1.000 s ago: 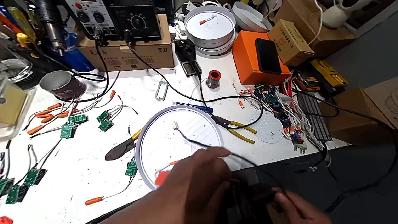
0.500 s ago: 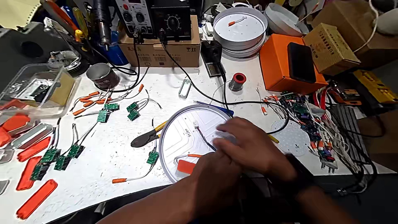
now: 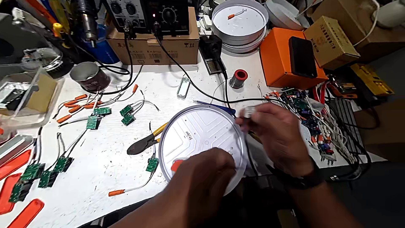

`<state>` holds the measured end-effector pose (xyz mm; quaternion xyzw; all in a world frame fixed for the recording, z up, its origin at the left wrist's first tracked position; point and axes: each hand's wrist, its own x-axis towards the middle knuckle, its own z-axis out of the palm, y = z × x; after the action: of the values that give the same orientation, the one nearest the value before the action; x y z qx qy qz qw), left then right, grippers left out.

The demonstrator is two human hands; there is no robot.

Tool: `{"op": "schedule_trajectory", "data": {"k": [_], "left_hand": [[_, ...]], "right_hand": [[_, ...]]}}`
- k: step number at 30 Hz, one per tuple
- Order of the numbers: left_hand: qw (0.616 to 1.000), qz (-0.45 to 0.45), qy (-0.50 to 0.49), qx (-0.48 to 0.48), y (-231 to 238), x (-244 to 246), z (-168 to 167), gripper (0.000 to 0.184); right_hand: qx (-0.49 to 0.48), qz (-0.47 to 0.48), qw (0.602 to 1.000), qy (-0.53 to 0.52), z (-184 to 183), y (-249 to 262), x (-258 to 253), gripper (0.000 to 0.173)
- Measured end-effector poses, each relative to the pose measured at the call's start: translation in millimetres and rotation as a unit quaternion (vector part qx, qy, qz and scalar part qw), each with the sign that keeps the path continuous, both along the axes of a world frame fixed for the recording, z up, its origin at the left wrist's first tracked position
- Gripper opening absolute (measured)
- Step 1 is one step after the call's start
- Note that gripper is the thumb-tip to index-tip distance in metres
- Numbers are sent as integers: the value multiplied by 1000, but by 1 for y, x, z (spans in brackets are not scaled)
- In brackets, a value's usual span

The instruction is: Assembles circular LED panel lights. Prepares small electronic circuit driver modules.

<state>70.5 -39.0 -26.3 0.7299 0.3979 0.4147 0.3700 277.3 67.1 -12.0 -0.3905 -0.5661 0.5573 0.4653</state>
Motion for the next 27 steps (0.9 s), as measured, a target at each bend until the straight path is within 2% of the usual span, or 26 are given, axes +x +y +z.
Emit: {"op": "schedule_trajectory", "data": {"k": [3, 5, 11, 14, 17, 27], "left_hand": [[992, 15, -83, -96, 13, -9, 10, 14], [986, 12, -103, -131, 22, -8, 13, 12], [986, 7, -49, -162, 38, 4, 16, 10], [994, 28, 26, -102, 37, 12, 12, 11], [996, 48, 67, -32, 35, 19, 7, 12], [990, 60, 121, 43, 28, 25, 3, 15]], "right_hand": [[-37, -12, 986, 161, -1, -30, 34, 18], [-54, 5, 979, 198, -7, -49, 44, 20], [19, -21, 999, 45, -22, -82, 52, 20], [60, -36, 998, -6, -25, -90, 50, 18], [81, -39, 996, -16, -30, -93, 47, 16], [107, -38, 993, -28, -30, -93, 36, 15]]}}
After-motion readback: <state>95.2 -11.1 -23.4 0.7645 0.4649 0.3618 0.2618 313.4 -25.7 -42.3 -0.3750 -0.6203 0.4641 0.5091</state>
